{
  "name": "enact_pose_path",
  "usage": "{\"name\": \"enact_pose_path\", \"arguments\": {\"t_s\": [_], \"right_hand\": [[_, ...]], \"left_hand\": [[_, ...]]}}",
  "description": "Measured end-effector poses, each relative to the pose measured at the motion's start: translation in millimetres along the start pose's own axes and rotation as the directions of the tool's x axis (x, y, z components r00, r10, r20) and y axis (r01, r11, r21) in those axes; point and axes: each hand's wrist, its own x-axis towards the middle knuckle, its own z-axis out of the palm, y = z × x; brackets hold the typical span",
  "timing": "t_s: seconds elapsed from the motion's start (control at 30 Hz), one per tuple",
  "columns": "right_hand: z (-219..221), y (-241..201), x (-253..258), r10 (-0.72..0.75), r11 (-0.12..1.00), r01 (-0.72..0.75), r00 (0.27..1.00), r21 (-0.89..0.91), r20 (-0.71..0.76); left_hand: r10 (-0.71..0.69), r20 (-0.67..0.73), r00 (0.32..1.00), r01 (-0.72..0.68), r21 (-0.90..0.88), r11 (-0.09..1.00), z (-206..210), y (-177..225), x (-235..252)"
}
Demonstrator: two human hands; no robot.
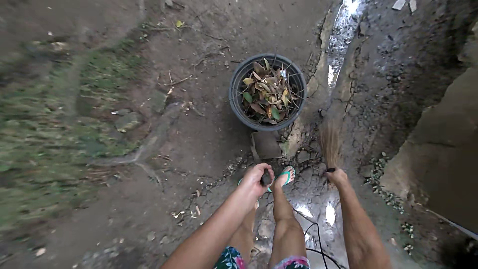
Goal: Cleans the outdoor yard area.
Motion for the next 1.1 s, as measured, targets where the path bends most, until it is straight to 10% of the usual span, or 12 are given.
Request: {"name": "enact_pose_path", "arguments": {"t_s": [0.13, 0.3, 0.6, 0.73, 1.1], "right_hand": [[-31, 34, -29, -0.171, 0.946, 0.195, 0.979, -0.26, 0.111], [-57, 100, -112, -0.232, 0.948, 0.265, 0.954, -0.174, 0.188], [83, 28, -139, -0.094, 0.975, 0.042, 0.968, 0.217, 0.232], [114, 0, -175, -0.205, 0.974, 0.157, 0.915, 0.161, 0.348], [121, -14, -268, -0.241, 0.959, 0.274, 0.916, -0.064, 0.32]], "left_hand": [[-0.008, 0.002, 1.0, 0.008, 0.034, 0.999, 5, -7, 1], [-0.017, -0.012, 1.0, 0.018, 0.046, 0.999, -2, -13, -1], [0.007, -0.017, 1.0, -0.007, 0.016, 1.0, -8, -20, -5], [-0.007, -0.016, 1.0, 0.007, 0.002, 1.0, -17, -17, -8], [-0.088, 0.199, 0.976, 0.146, -0.3, 0.943, -179, 28, -23]]}}
